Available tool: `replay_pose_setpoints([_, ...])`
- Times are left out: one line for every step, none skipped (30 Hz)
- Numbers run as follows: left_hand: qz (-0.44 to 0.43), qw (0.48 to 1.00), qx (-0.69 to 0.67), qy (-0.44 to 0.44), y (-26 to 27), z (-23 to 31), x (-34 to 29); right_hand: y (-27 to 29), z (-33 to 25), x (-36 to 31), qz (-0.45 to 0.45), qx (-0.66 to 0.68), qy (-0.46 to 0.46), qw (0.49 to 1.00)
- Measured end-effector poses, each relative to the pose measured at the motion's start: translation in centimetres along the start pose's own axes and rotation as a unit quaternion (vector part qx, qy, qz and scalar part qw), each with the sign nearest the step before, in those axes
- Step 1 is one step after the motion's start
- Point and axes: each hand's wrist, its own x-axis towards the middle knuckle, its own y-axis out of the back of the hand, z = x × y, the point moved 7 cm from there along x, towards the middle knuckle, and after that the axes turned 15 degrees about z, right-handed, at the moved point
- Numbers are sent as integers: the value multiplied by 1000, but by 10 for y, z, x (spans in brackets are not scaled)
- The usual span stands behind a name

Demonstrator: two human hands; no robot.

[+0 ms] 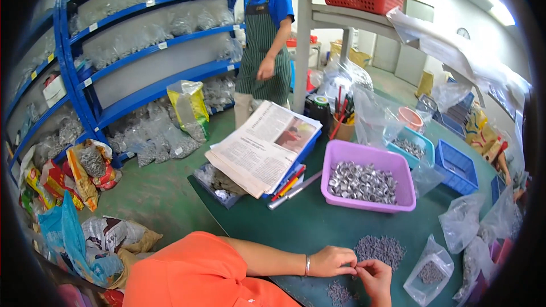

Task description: The person sorts small metal pieces on a work table by hand, then fits small parts into metal rings.

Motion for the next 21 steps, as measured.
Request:
replay_pose_setpoints([1,1000,6,7,1,-3,-2,-3,-4,-1,-18,0,-19,1000])
replay_pose_setpoints([9,1000,-2,12,1,-3,-2,-5,-8,-5,-13,-4,-44,999])
replay_pose_setpoints([18,1000,-12,16,2,-2,-2,-7,-9,-9,-7,-8,-69,998])
replay_pose_setpoints([-4,999,-19,49,1,-2,-2,-6,-9,-9,-3,-1,-65,998])
replay_pose_setpoints([11,999,-27,41,0,-5,-3,-5,-10,-9,-5,0,-71,997])
replay_pose_setpoints([10,999,-31,41,-1,-5,-3,-4,-8,-10,1,5,-76,997])
replay_pose_setpoints([9,998,-37,42,-1,-6,-3,-3,-5,-10,9,9,-83,996])
replay_pose_setpoints([13,998,-34,45,-2,-8,-3,-4,-10,-10,-3,8,-72,997])
replay_pose_setpoints([12,998,-41,44,-3,-9,-3,-4,-7,-9,-8,7,-72,997])
replay_pose_setpoints([12,998,-49,43,-3,-10,-3,-3,-2,-9,-2,13,-84,996])
replay_pose_setpoints([15,998,-48,47,-3,-11,-2,-2,1,-9,4,19,-96,995])
replay_pose_setpoints([13,997,-53,53,-5,-12,-2,0,1,-10,0,7,-95,995])
replay_pose_setpoints([12,996,-60,61,-5,-11,-3,-1,3,-10,-5,3,-99,995])
replay_pose_setpoints([17,996,-62,67,-3,-12,-2,0,3,-10,0,8,-96,995])
replay_pose_setpoints([6,996,-63,69,-2,-14,-1,1,3,-11,4,12,-93,996])
replay_pose_setpoints([2,995,-65,76,-2,-14,-2,-3,-16,-9,-13,-33,-26,999])
replay_pose_setpoints([8,994,-69,82,-3,-15,-2,-3,-13,-9,-10,-44,-33,998])
replay_pose_setpoints([4,995,-67,75,-4,-16,-3,-2,-15,-10,-5,-44,-37,998])
replay_pose_setpoints([1,996,-64,69,-4,-17,-3,-4,-18,-10,-1,-45,-41,998])
replay_pose_setpoints([-1,994,-70,80,-3,-18,-3,-3,-15,-10,3,-53,-49,997])
replay_pose_setpoints([9,993,-74,90,-4,-19,-3,-2,-15,-10,7,-51,-46,998])
